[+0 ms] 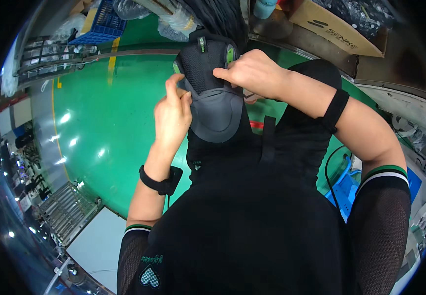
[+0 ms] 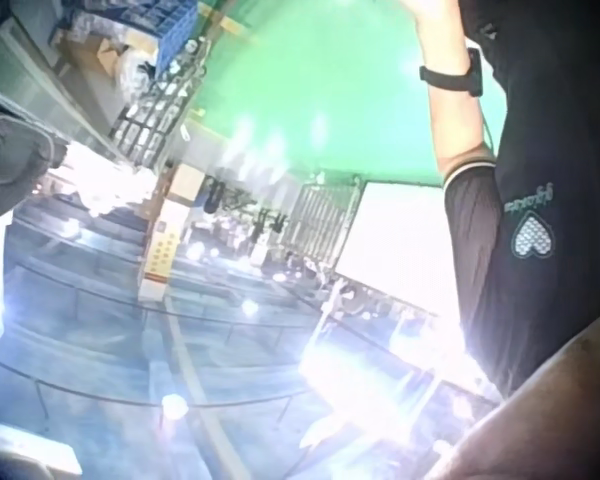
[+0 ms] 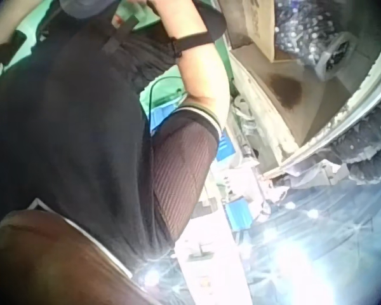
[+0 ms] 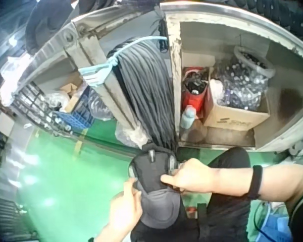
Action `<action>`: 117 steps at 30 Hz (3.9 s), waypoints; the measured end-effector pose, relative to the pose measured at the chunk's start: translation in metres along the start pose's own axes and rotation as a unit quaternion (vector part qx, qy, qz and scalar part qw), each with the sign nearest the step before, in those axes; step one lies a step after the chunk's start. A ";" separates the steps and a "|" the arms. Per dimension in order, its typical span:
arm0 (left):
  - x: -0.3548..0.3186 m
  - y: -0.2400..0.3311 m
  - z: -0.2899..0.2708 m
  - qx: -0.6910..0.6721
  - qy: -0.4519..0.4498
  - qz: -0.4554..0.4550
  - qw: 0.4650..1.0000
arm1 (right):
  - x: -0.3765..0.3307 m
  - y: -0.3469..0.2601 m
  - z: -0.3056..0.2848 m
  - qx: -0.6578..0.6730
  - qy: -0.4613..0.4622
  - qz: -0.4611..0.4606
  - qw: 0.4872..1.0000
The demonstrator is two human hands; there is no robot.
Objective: Insert and thread laces through the eyelets of shoe uppers.
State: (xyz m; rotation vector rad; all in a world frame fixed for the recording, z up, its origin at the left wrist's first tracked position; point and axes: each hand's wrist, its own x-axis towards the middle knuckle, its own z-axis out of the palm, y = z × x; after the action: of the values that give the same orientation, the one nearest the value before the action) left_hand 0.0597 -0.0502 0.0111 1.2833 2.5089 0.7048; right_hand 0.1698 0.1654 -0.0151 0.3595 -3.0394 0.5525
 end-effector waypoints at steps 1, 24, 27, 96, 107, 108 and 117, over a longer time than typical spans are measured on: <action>0.004 0.002 0.002 0.031 -0.023 -0.005 0.999 | 0.002 0.000 -0.002 -0.021 0.014 -0.024 0.999; 0.078 -0.018 -0.021 0.130 -0.193 0.202 0.951 | 0.036 -0.014 -0.003 0.137 0.065 0.152 0.977; 0.076 -0.028 -0.013 -0.152 -0.106 0.115 0.976 | 0.036 -0.048 -0.008 0.299 0.250 0.038 0.920; 0.125 -0.027 -0.043 0.092 -0.346 0.260 0.897 | 0.034 0.040 -0.018 0.025 -0.035 -0.041 0.998; 0.099 0.020 -0.031 0.242 0.034 0.306 0.920 | 0.016 -0.037 0.001 0.274 0.261 0.077 0.923; 0.098 0.013 -0.031 0.289 0.003 0.320 0.902 | 0.014 -0.074 -0.018 0.329 0.266 0.033 0.906; 0.107 0.004 -0.002 0.115 -0.147 0.271 0.944 | -0.010 -0.094 -0.018 0.383 0.146 0.200 0.890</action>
State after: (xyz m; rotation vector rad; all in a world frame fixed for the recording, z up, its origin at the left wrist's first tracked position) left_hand -0.0009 0.0375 0.0160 2.0302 2.0476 0.2799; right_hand 0.2015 0.0884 0.0338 -0.3359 -2.4635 1.6551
